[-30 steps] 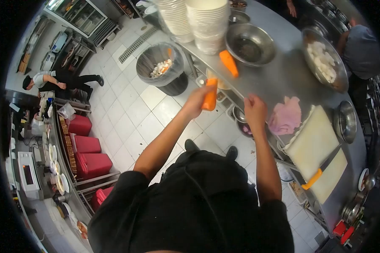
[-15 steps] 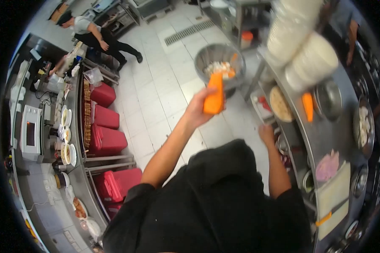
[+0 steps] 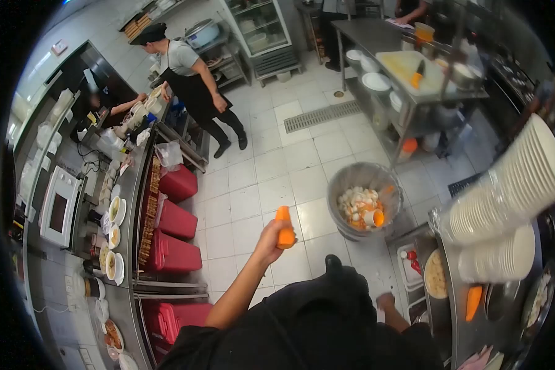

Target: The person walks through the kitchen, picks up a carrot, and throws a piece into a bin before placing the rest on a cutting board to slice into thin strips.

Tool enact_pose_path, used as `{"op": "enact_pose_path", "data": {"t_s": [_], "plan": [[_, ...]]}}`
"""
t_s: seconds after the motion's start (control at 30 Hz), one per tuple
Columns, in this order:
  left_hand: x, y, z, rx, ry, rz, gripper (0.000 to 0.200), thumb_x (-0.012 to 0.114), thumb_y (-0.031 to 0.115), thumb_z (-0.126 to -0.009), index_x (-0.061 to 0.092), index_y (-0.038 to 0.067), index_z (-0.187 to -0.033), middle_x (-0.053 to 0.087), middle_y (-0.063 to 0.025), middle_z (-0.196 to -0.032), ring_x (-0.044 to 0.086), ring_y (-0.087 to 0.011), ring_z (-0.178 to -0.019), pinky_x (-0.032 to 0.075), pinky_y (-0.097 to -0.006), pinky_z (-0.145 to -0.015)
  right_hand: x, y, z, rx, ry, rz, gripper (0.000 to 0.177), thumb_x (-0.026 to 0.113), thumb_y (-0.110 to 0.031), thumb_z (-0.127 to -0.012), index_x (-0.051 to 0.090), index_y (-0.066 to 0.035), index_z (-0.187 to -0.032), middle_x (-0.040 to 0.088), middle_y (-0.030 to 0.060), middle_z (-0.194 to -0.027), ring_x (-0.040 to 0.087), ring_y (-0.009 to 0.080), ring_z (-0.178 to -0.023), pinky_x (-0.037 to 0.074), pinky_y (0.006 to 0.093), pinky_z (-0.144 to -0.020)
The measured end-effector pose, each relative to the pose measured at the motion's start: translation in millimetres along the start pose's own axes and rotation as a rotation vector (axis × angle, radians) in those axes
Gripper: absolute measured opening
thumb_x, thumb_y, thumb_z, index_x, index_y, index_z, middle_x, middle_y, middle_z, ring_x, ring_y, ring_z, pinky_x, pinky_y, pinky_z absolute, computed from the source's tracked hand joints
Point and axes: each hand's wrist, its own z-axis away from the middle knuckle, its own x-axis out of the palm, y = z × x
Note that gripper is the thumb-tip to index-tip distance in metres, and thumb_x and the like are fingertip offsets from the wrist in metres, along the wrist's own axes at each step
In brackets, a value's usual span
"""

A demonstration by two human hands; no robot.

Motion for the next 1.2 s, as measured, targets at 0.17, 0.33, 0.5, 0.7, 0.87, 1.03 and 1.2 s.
{"op": "enact_pose_path", "data": {"t_s": [0.17, 0.33, 0.5, 0.7, 0.87, 1.03, 1.2], "plan": [[-53.2, 61.6, -53.3, 0.099, 0.228, 0.191, 0.041, 0.064, 0.038, -0.094, 0.05, 0.008, -0.119, 0.061, -0.0113, -0.099, 0.063, -0.0258, -0.087, 0.056, -0.047, -0.077, -258.6, -23.5, -141.5, 0.052, 0.778, -0.731, 0.025, 0.063, -0.022, -0.087, 0.074, 0.0, -0.094, 0.073, 0.0201, -0.092, 0.071, 0.0378, -0.092, 0.055, 0.0471, -0.082], [-97.2, 112.4, -112.6, 0.078, 0.273, 0.253, 0.042, 0.062, 0.029, -0.093, 0.051, 0.007, -0.127, 0.057, -0.0091, -0.106, 0.06, -0.0261, -0.096, 0.054, -0.0504, -0.081, -499.0, -93.4, -182.8, -0.129, 0.906, -0.875, 0.026, 0.066, -0.013, -0.08, 0.076, -0.004, -0.101, 0.075, 0.0185, -0.094, 0.071, 0.0352, -0.093, 0.056, 0.0404, -0.085], [-131.4, 167.1, -191.2, 0.043, 0.222, 0.211, 0.04, 0.063, 0.025, -0.089, 0.051, 0.008, -0.124, 0.055, -0.0076, -0.104, 0.058, -0.0245, -0.093, 0.052, -0.0502, -0.083, -568.6, -123.1, -224.3, -0.021, 0.801, -0.778, 0.024, 0.062, -0.013, -0.083, 0.077, -0.007, -0.101, 0.073, 0.0173, -0.107, 0.068, 0.0366, -0.103, 0.054, 0.0412, -0.093], [-98.3, 241.5, -294.9, -0.074, 0.034, 0.039, 0.04, 0.064, 0.019, -0.089, 0.051, 0.002, -0.124, 0.056, -0.0099, -0.106, 0.059, -0.0246, -0.095, 0.054, -0.0476, -0.081, -532.1, -115.4, -200.5, 0.198, 0.874, -0.925, 0.022, 0.065, -0.012, -0.079, 0.077, -0.005, -0.096, 0.074, 0.0168, -0.097, 0.07, 0.0349, -0.092, 0.055, 0.0414, -0.084], [-31.4, 277.2, -392.1, -0.187, -0.171, -0.115, 0.042, 0.064, 0.019, -0.091, 0.05, -0.004, -0.123, 0.056, -0.0124, -0.106, 0.06, -0.0254, -0.093, 0.055, -0.0447, -0.081, -468.2, -108.0, -198.8, 0.481, 0.87, -1.099, 0.025, 0.073, -0.013, -0.076, 0.075, 0.0, -0.098, 0.074, 0.0171, -0.092, 0.072, 0.0309, -0.085, 0.056, 0.0394, -0.08], [52.8, 298.3, -490.3, -0.269, -0.36, -0.212, 0.043, 0.066, 0.02, -0.091, 0.051, -0.005, -0.123, 0.058, -0.0136, -0.107, 0.061, -0.0264, -0.094, 0.055, -0.0443, -0.082, -493.5, -59.8, -223.8, 0.586, 1.069, -1.283, 0.02, 0.069, -0.013, -0.079, 0.076, -0.001, -0.093, 0.075, 0.0163, -0.093, 0.072, 0.0317, -0.088, 0.056, 0.0397, -0.081], [118.9, 328.8, -558.7, -0.324, -0.38, -0.25, 0.036, 0.069, 0.02, -0.088, 0.059, -0.003, -0.113, 0.064, -0.0103, -0.099, 0.064, -0.0225, -0.089, 0.053, -0.037, -0.078, -601.6, 61.2, -280.2, 0.467, 1.584, -1.043, 0.018, 0.07, -0.01, -0.085, 0.073, 0.002, -0.098, 0.073, 0.0153, -0.082, 0.072, 0.0229, -0.076, 0.056, 0.0343, -0.071]]}}
